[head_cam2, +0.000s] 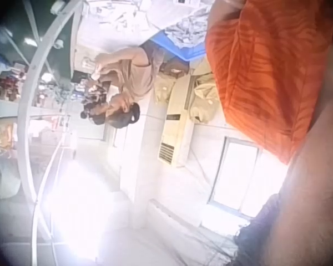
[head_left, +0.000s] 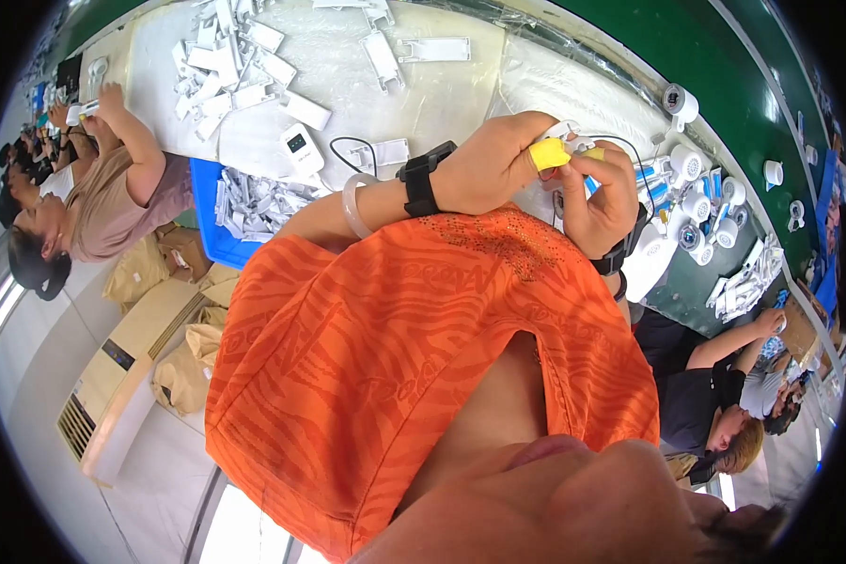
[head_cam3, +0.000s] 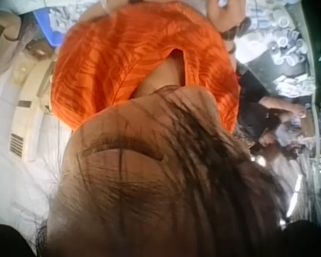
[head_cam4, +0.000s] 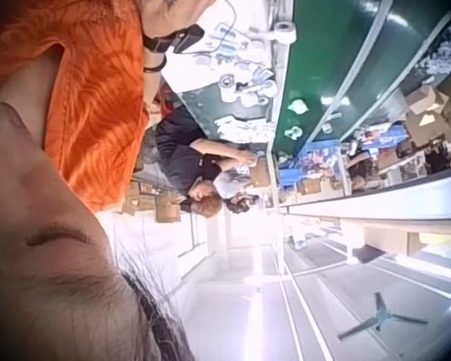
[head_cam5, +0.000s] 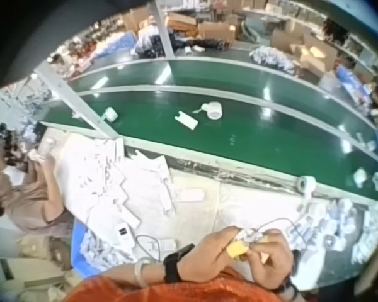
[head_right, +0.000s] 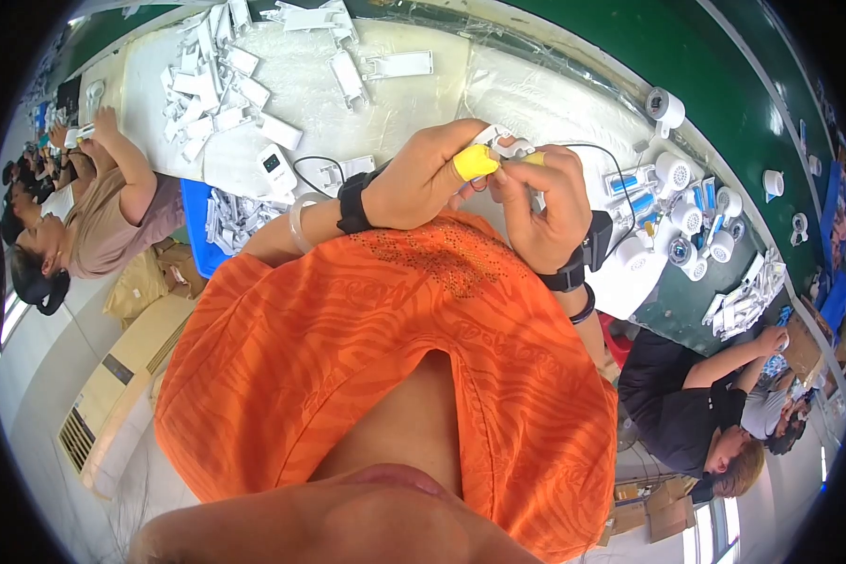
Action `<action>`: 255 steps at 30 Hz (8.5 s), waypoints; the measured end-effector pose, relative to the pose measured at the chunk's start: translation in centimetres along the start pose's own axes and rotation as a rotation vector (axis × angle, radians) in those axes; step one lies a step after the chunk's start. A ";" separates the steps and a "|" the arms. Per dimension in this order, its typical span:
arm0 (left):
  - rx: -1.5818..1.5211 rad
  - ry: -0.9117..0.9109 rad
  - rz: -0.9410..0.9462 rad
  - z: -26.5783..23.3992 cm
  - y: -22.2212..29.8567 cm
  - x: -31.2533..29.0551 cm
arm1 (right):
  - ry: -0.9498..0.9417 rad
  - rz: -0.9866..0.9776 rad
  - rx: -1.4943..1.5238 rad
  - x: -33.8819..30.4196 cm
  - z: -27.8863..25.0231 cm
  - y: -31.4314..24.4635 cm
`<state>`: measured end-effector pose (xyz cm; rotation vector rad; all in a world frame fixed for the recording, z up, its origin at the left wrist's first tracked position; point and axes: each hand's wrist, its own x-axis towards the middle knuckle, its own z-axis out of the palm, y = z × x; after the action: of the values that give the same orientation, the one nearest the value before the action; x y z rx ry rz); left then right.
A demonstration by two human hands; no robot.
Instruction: Assembling electronic security camera components at a factory assembly line.
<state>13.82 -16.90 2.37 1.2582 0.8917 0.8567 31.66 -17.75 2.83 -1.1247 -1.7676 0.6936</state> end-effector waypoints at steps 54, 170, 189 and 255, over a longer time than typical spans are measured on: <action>-0.249 0.246 0.094 -31.2 -4.1 21.9 | -0.284 0.189 -0.101 3.8 4.0 8.0; 0.217 0.091 0.039 0.5 -5.3 13.3 | 0.114 0.378 -0.140 -11.2 -11.2 9.8; 0.401 -0.131 -0.357 6.9 -16.3 4.9 | -0.464 0.363 -0.429 -8.9 -2.5 14.3; -0.057 -0.148 -0.198 9.9 0.5 1.4 | 0.264 0.022 -0.057 -7.9 -7.6 2.3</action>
<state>23.33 -19.61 3.63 1.1473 0.8511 0.6200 40.86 -23.96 1.23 -1.2162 -1.5605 0.4852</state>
